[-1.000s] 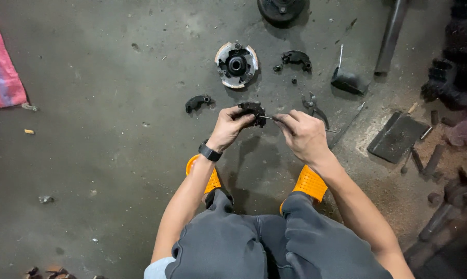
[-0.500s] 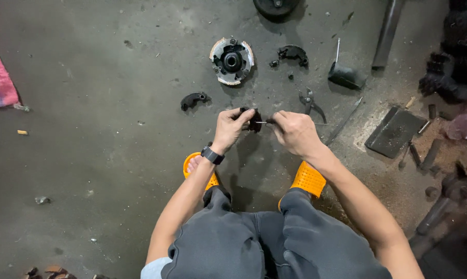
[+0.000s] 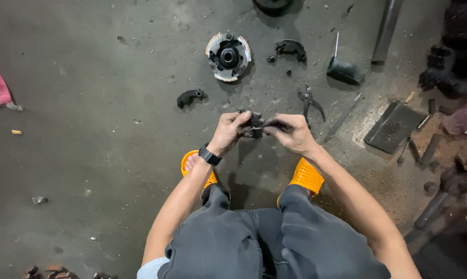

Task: The person disassembles a mechanical part using pliers and a screwdriver, removes small components, and then reassembles the part. The person works on the floor in a workshop environment.

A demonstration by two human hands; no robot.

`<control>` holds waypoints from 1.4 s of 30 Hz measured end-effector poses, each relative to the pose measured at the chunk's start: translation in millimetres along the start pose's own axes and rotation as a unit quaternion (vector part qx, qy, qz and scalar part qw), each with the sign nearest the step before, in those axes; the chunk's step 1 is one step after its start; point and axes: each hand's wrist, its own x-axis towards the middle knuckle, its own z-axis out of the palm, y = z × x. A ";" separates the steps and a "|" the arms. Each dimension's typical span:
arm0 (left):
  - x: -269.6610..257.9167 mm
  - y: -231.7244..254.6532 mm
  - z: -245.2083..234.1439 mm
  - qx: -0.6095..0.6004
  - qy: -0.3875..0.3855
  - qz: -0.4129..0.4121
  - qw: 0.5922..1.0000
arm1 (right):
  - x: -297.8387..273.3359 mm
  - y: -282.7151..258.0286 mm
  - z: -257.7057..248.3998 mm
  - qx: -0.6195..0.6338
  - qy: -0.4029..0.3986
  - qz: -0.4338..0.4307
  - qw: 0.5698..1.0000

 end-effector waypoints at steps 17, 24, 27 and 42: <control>0.0 27.6 5.6 0.764 0.080 0.234 0.595 | 38.4 9.0 -61.5 -0.517 -0.077 0.218 0.824; 1.2 -7.7 -1.9 0.825 0.130 0.376 0.402 | 7.7 2.4 -43.7 -0.439 0.004 0.245 0.864; -18.0 15.9 11.1 0.775 0.069 0.253 0.575 | -10.2 2.9 -33.1 -0.306 0.054 0.205 0.928; 18.1 1.1 -10.2 0.013 0.163 0.147 0.976 | -18.5 -11.3 25.9 -0.087 0.096 0.117 0.985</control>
